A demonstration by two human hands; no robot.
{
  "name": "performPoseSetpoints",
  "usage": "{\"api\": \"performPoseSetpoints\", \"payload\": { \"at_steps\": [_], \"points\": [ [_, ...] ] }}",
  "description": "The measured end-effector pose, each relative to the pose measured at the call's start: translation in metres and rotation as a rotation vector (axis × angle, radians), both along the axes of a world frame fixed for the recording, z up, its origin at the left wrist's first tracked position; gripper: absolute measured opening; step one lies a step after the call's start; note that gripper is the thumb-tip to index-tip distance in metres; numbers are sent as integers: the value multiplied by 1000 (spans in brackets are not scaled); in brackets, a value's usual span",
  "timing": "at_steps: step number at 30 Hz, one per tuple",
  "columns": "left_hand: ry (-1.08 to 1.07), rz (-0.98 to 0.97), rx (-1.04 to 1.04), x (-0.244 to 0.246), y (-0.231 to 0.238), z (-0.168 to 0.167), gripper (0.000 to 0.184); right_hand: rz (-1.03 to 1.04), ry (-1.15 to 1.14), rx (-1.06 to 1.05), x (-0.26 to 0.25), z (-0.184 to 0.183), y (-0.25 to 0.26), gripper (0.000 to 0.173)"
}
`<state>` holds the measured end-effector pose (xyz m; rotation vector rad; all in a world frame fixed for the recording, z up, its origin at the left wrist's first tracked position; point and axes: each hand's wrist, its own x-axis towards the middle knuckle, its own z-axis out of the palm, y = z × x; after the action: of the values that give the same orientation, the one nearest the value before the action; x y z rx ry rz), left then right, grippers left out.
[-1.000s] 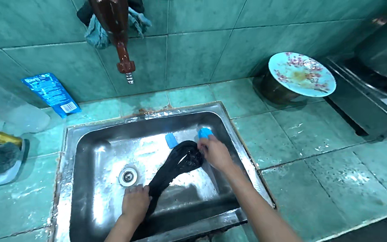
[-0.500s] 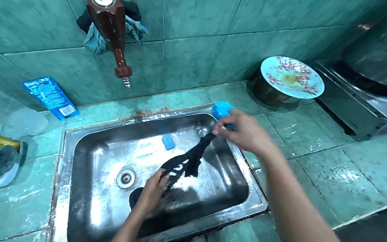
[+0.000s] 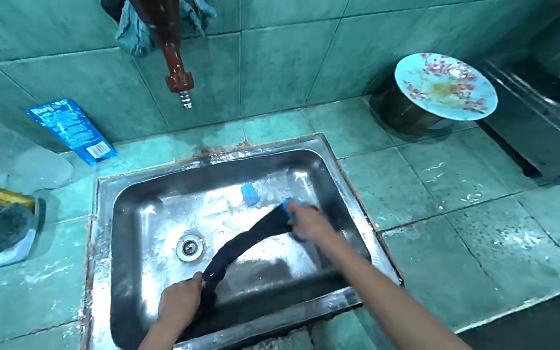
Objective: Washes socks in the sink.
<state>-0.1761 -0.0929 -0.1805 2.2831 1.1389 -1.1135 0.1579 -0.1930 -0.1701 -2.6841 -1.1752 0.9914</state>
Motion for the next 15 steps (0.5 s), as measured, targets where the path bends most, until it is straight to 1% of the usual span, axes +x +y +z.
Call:
{"api": "performPoseSetpoints", "payload": {
  "at_steps": [1, 2, 3, 4, 5, 6, 7, 8, 9, 10, 11, 13, 14, 15],
  "points": [
    [-7, 7, -5, 1, 1, 0, 49, -62, -46, -2, 20, 7, -3, 46],
    [-9, 13, -12, 2, 1, -1, 49, -91, -68, 15, 22, 13, -2, 43],
    [-8, 19, -16, 3, 2, -1, 49, -82, -57, 55, 1, 18, 3, 44],
    [-5, 27, -17, 5, 3, -1, 50, -22, -13, 100, -37, 18, 12, 46],
    [-2, 36, -16, 6, 3, -1, 50, 74, 65, 132, -87, 13, 20, 48],
    [-3, 45, -15, 5, 2, -1, 49, 202, 177, 120, -135, 9, 26, 47],
    [-1, 50, -10, 2, 1, -1, 49, 319, 276, 94, -169, 5, 30, 46],
    [4, 47, -5, 0, 1, -1, 50, 371, 324, 71, -181, -1, 33, 49],
    [13, 38, -3, -2, 2, 0, 50, 347, 315, 46, -171, -6, 34, 54],
    [23, 27, -5, -5, 4, 0, 51, 285, 262, 13, -145, -10, 33, 57],
    [32, 19, -12, -8, 3, 1, 51, 197, 182, 5, -110, -15, 29, 56],
    [42, 6, -12, -9, 2, 0, 51, 21, 27, 8, -32, -12, 20, 50],
    [36, 10, -8, -8, 2, 0, 51, -41, -36, 11, -1, -7, 18, 48],
    [29, 17, -8, -8, 1, -1, 51, -84, -81, 25, 18, -3, 17, 47]
  ]
}}
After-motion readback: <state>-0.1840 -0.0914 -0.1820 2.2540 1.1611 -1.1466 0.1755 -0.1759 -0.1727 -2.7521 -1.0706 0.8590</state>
